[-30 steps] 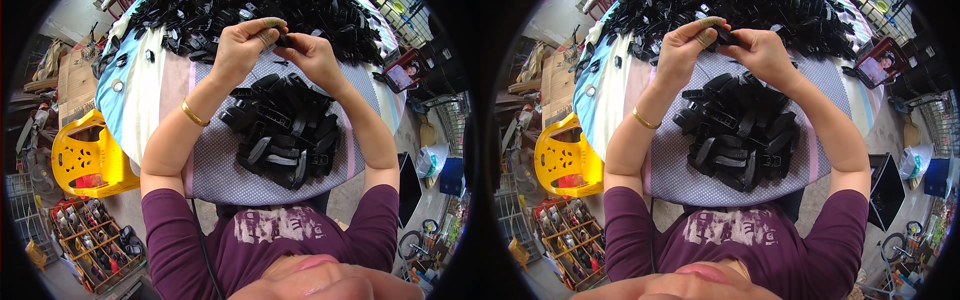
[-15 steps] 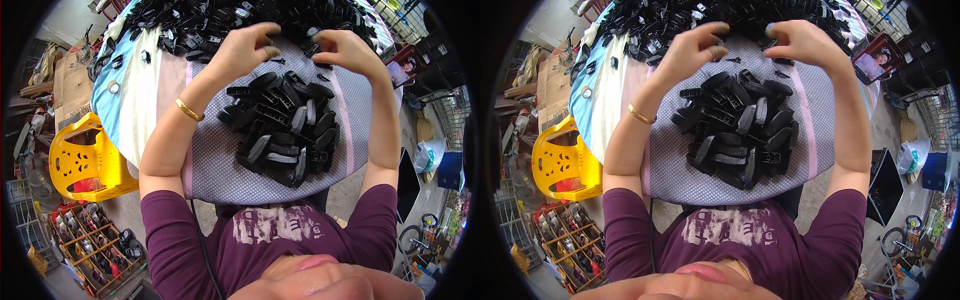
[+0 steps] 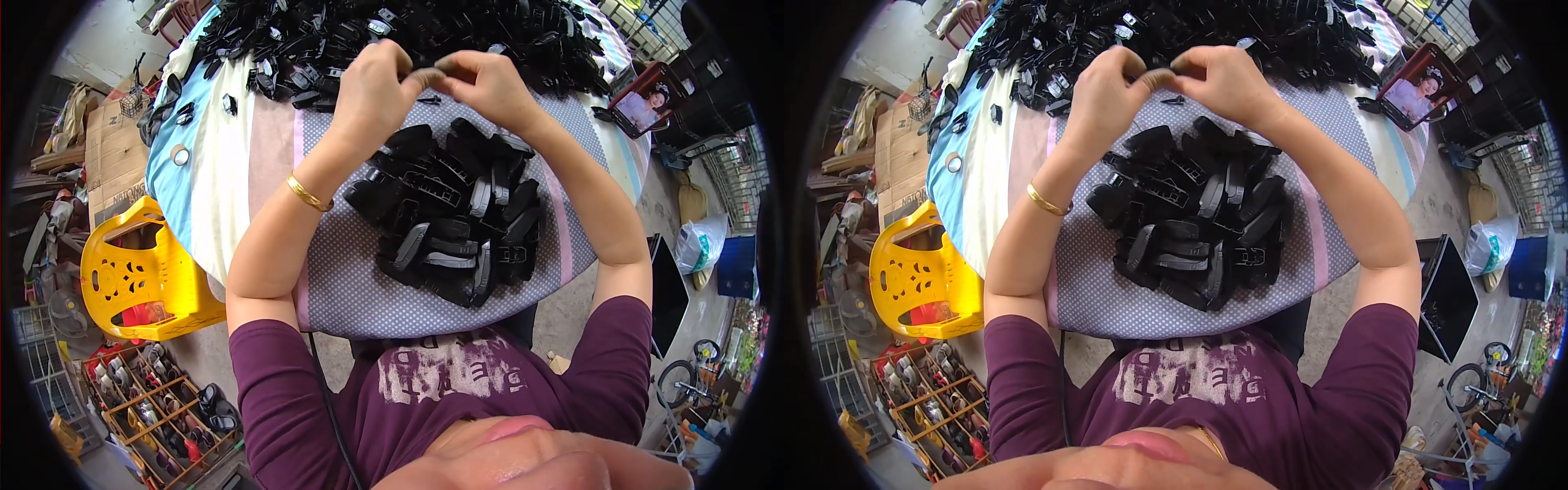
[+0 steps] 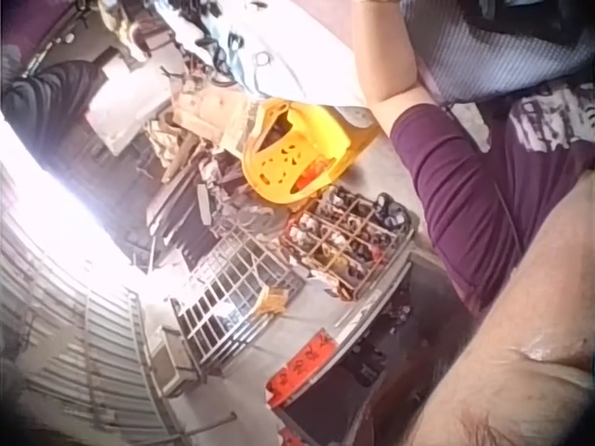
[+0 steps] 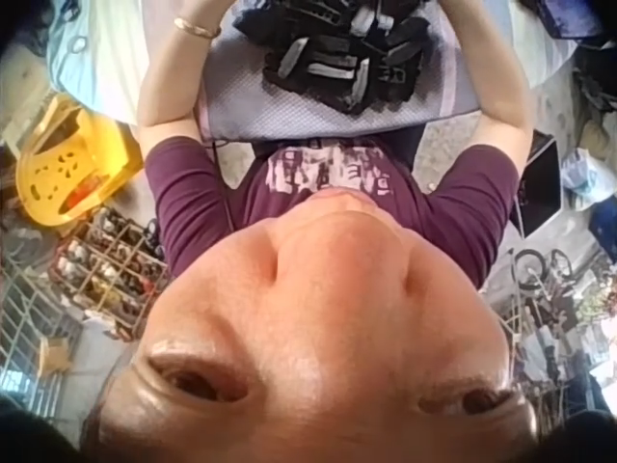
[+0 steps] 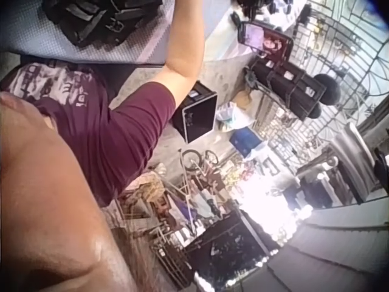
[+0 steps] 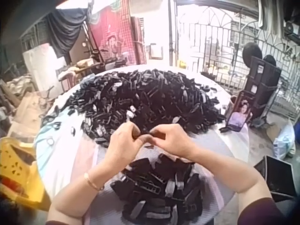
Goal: Inspecting and assembling small black plastic components on a table.
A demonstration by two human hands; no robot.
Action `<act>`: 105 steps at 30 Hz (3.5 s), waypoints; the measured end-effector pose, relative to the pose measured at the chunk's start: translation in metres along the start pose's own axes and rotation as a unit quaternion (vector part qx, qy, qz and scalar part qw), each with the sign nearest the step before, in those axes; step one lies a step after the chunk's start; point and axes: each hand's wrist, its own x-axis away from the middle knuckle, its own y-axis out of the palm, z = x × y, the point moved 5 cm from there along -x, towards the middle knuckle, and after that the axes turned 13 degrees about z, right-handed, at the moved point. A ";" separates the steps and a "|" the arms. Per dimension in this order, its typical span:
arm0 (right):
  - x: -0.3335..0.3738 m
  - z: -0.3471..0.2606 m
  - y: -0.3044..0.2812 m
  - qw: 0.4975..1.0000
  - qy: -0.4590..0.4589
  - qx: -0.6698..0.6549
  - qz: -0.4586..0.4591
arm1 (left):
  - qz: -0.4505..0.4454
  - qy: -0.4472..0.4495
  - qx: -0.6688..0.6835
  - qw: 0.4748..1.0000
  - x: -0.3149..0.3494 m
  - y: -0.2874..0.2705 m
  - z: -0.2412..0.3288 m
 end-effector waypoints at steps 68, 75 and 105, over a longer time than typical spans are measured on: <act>-0.003 -0.009 -0.046 0.991 -0.014 -0.041 -0.129 | -0.112 -0.144 0.437 0.881 0.001 -0.002 0.020; -0.014 0.057 -0.104 0.870 -0.231 0.422 0.111 | -0.318 -0.015 0.226 0.920 -0.002 0.025 0.047; 0.016 0.009 -0.007 0.907 0.243 -0.343 -0.001 | -0.026 -0.252 0.554 0.793 0.009 0.023 -0.008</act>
